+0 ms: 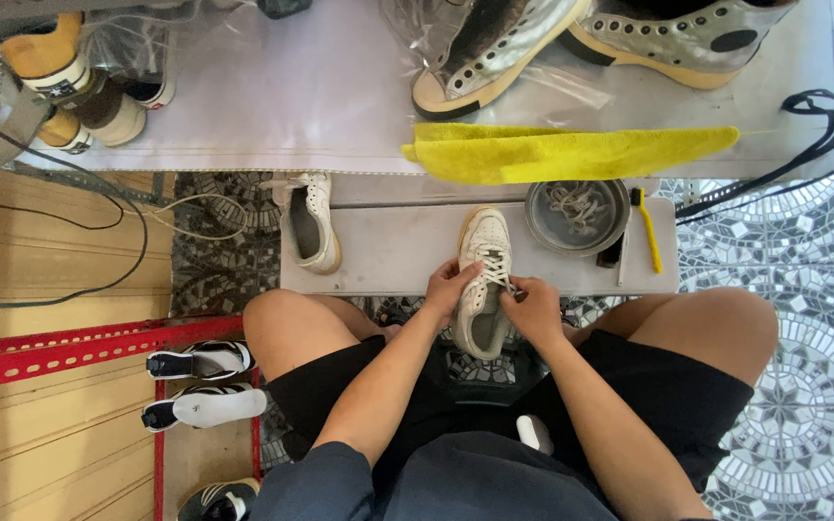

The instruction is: The person laces a white sneaker by threading a white shoelace through the eyelets. They pull the laces to tighten them and tie a knot at the top of the shoe.

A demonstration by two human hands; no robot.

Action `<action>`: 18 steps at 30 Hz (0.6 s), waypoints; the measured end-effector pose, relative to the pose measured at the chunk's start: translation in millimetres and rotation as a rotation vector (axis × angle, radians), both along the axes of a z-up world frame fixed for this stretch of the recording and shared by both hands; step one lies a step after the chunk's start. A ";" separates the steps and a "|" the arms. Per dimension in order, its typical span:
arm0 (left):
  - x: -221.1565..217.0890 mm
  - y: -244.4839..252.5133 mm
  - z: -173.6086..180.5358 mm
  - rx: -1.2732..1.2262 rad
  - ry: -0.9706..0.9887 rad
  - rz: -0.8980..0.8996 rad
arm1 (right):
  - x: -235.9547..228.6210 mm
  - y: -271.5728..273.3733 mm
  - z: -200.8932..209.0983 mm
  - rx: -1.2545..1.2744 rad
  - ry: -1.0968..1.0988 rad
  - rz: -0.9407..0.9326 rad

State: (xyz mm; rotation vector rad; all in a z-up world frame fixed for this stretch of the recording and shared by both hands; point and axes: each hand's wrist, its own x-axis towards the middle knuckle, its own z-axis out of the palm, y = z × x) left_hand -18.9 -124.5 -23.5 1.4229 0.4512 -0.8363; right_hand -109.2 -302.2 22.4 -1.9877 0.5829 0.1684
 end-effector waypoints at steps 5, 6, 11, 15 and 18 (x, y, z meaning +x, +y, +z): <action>3.5 13.0 53.4 0.299 -0.186 -0.210 | 2.8 7.0 -26.5 -0.196 -0.104 -0.006; 2.2 15.2 69.4 0.340 -0.250 -0.292 | 2.8 9.1 -24.6 -0.196 -0.101 -0.013; -8.1 37.3 105.0 0.417 -0.320 -0.478 | 12.9 17.0 8.4 -0.215 -0.040 0.023; -11.4 44.9 110.4 0.451 -0.311 -0.494 | 13.1 11.3 27.3 -0.181 0.009 0.100; -22.1 45.2 81.1 0.411 -0.292 -0.525 | 11.2 8.3 28.3 -0.149 0.026 0.173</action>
